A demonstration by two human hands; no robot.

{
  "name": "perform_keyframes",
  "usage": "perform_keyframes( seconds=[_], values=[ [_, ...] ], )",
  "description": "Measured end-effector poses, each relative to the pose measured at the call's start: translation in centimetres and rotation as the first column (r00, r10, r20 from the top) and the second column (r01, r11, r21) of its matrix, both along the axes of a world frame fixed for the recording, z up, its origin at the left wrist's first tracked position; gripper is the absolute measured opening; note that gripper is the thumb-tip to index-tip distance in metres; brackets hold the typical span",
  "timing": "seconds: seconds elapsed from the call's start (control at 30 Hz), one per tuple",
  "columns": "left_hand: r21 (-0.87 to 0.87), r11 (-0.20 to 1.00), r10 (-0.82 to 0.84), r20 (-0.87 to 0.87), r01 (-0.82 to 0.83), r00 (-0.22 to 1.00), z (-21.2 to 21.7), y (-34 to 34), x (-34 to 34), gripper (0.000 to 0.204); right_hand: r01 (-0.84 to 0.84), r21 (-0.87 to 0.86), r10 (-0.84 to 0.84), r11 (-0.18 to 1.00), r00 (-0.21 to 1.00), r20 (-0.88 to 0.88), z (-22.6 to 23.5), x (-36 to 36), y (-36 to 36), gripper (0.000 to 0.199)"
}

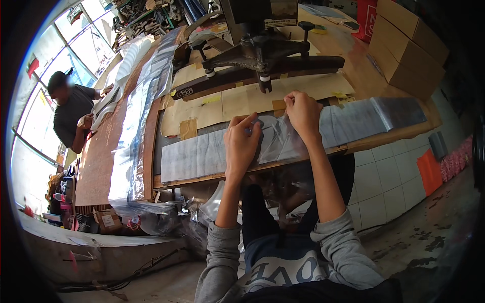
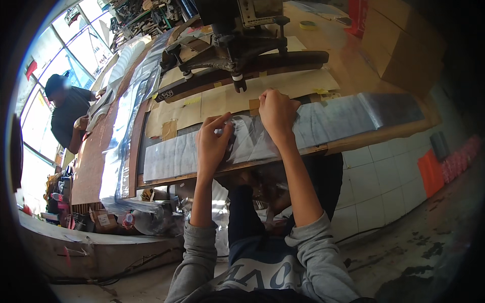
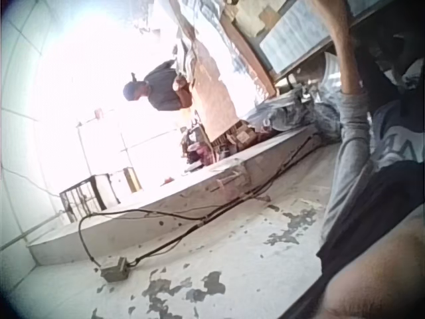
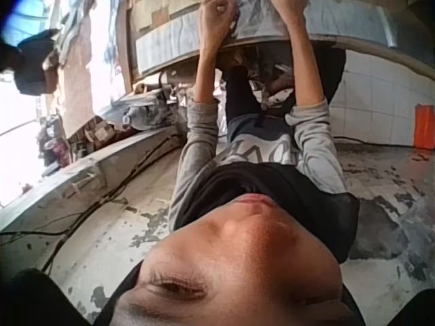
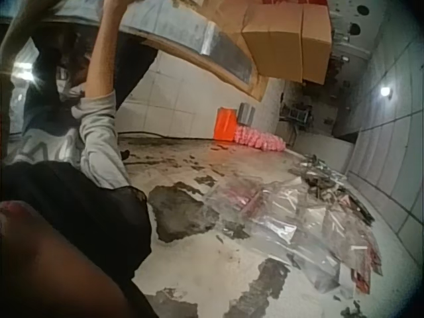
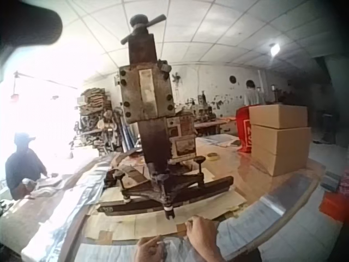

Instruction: The person folds transparent plastic sleeves by hand and aligns them under the press machine mechanism.

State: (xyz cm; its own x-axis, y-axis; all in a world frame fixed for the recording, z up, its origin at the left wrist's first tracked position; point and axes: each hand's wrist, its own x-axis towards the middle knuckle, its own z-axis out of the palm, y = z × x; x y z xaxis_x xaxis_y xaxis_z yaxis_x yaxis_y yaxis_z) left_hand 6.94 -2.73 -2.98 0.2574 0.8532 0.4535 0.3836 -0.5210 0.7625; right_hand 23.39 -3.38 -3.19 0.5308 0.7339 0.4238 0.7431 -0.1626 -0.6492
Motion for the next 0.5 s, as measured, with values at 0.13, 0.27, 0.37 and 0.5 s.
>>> perform_keyframes(
  seconds=[0.13, 0.27, 0.37, 0.5],
  values=[
    [0.102, 0.995, 0.027, -0.093, -0.017, 0.995, 0.1, 0.9, 0.0, 0.027, -0.007, -0.027, 0.008, 1.000, 0.998, 0.064, -0.1, 0.0, 0.9, 0.012],
    [0.163, 0.987, 0.008, -0.131, 0.014, 0.991, -0.3, 2.0, -0.1, 0.027, 0.031, 0.024, -0.034, 0.999, 0.989, 0.147, -1.1, 0.0, 1.6, 0.013],
    [0.085, 0.996, 0.023, -0.186, -0.007, 0.982, -0.1, 2.0, 0.2, 0.028, 0.035, 0.023, -0.038, 0.999, 0.990, 0.132, -1.3, 0.2, 1.7, 0.014],
    [0.103, 0.995, 0.018, -0.173, 0.000, 0.985, -0.6, 2.3, 0.1, 0.028, 0.017, 0.029, -0.020, 0.999, 0.994, 0.106, -1.5, 0.3, 2.1, 0.014]
  ],
)
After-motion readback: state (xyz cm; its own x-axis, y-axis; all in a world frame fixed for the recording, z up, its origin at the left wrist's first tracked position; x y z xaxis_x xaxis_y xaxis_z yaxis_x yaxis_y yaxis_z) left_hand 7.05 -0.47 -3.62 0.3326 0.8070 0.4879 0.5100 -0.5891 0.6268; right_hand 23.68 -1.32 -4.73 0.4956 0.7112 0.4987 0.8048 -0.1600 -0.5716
